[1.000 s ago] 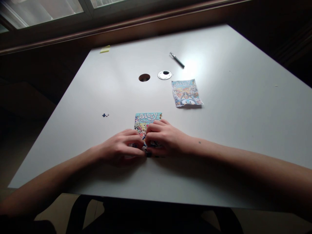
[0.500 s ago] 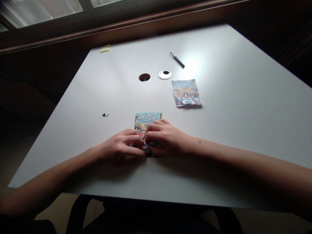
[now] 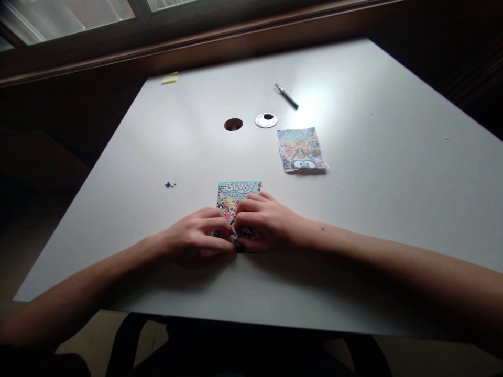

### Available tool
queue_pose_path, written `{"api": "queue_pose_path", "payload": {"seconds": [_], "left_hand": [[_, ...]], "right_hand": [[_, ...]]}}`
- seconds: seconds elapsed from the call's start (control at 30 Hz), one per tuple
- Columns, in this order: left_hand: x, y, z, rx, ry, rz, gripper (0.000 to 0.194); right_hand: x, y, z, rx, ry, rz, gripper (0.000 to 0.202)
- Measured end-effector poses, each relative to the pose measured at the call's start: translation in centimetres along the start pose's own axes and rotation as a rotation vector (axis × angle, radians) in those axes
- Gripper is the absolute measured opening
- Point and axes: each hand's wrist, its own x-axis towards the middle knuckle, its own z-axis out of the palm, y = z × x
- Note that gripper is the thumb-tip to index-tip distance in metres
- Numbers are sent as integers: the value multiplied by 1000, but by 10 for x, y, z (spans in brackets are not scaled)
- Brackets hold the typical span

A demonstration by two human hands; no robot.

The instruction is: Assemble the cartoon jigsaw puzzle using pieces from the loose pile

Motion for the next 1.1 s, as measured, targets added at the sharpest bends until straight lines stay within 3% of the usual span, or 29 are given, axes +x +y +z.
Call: {"api": "queue_pose_path", "payload": {"seconds": [0.13, 0.33, 0.63, 0.77, 0.9, 1.1], "left_hand": [[-3, -2, 1, 22, 104, -22, 15], [-7, -8, 0, 213, 246, -189, 15], [-8, -8, 0, 291, 227, -223, 18], [-11, -12, -9, 495, 256, -464, 31], [-18, -22, -17, 559, 168, -738, 49], [-23, -27, -20, 431, 103, -699, 38]], "right_hand": [[-1, 0, -1, 4, -21, 12, 11], [-2, 0, -2, 1, -44, 27, 12], [-1, 0, -3, 1, -52, 20, 11], [0, -1, -4, 0, -55, 24, 8], [0, -2, -5, 13, -65, 24, 7], [1, -2, -5, 19, -59, 19, 9]]}}
